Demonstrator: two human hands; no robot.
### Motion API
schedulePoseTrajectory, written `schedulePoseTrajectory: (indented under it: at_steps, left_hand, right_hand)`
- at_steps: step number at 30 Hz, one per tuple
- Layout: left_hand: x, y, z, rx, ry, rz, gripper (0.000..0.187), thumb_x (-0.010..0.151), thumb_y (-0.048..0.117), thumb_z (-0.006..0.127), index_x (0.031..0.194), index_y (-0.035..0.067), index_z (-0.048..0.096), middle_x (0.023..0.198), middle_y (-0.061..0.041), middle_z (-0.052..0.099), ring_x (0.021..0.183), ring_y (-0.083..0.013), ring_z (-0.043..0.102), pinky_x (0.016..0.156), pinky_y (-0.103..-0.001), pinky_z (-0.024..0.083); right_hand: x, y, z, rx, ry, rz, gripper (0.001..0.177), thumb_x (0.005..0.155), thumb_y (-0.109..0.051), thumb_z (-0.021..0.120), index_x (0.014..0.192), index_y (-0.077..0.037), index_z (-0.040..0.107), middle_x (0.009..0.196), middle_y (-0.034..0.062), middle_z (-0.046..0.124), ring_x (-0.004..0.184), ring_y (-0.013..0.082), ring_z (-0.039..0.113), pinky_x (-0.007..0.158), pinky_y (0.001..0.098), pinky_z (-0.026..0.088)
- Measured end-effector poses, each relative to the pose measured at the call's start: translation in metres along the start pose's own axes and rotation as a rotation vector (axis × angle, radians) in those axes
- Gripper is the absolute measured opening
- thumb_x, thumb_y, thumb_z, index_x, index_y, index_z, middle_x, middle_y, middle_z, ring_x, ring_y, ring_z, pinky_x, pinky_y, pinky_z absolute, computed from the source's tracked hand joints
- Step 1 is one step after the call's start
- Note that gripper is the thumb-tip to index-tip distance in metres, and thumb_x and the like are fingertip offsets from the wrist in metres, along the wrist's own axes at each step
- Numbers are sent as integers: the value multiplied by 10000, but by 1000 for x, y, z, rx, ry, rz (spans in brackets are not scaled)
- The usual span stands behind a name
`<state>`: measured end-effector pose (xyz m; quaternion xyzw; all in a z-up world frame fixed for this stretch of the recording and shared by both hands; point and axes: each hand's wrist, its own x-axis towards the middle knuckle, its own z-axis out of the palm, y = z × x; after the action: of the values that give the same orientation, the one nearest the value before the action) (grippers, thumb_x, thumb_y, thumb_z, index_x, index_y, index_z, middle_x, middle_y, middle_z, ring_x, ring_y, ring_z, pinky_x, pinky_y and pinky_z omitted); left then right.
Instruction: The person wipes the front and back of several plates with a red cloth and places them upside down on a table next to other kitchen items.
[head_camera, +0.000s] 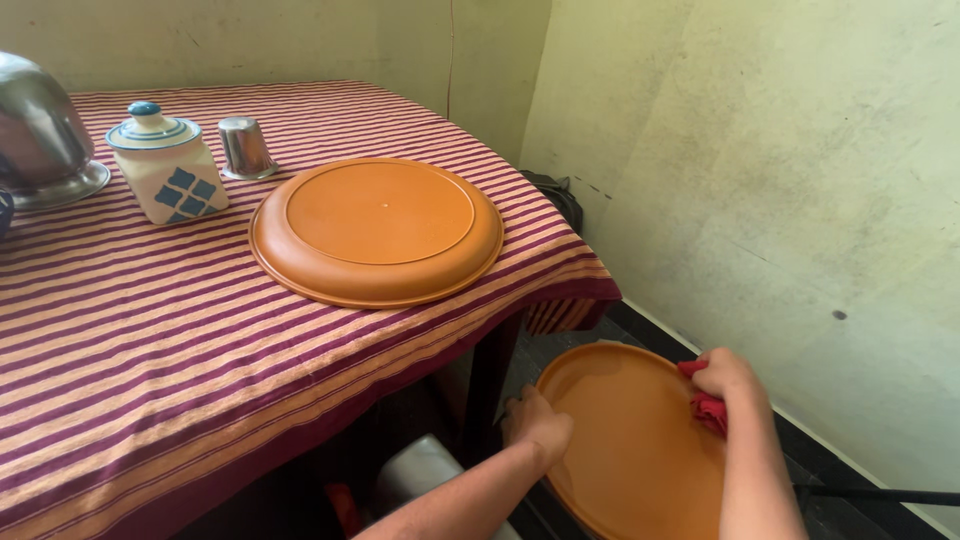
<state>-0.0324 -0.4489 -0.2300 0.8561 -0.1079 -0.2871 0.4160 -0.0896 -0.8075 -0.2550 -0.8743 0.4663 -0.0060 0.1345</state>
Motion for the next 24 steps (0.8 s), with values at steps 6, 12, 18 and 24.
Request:
schedulePoseTrajectory:
  at_steps: [6,12,18,24]
  left_hand:
    - [1,6,-2,3,-18,-155,769,913,225,681,1559,94,285,1592,-201,320,1465,-392,367,1183,-453,421]
    - [-1,4,-2,10,-60,-157,733,912,250,678,1544,91,343,1610,-144,323,1487,-349,347,1212,-444,387]
    - [-3,13,-11,97,-44,-133,651,924,262,661,1499,84,412,1590,-129,350,1488,-331,333,1201,-459,375]
    - [-6,8,-15,-432,-205,236,525,955,317,539,1426,83,547,1282,-128,683,1144,-273,695,1004,-426,558]
  right_hand:
    - [3,2,-8,204,-13,-66,413,734,-52,859,1139,-95,792,1018,165,824,949,289,793,857,415,599]
    - [14,12,-6,195,-66,-150,359,812,-28,739,1167,-74,769,981,152,823,895,260,773,826,400,584]
    - [-23,9,-60,530,-227,-110,283,855,-40,733,1138,-57,730,999,117,773,848,230,682,745,395,543]
    - [-73,-9,-126,808,-108,-216,320,858,-144,767,1164,-65,711,1059,67,745,923,171,677,781,365,554]
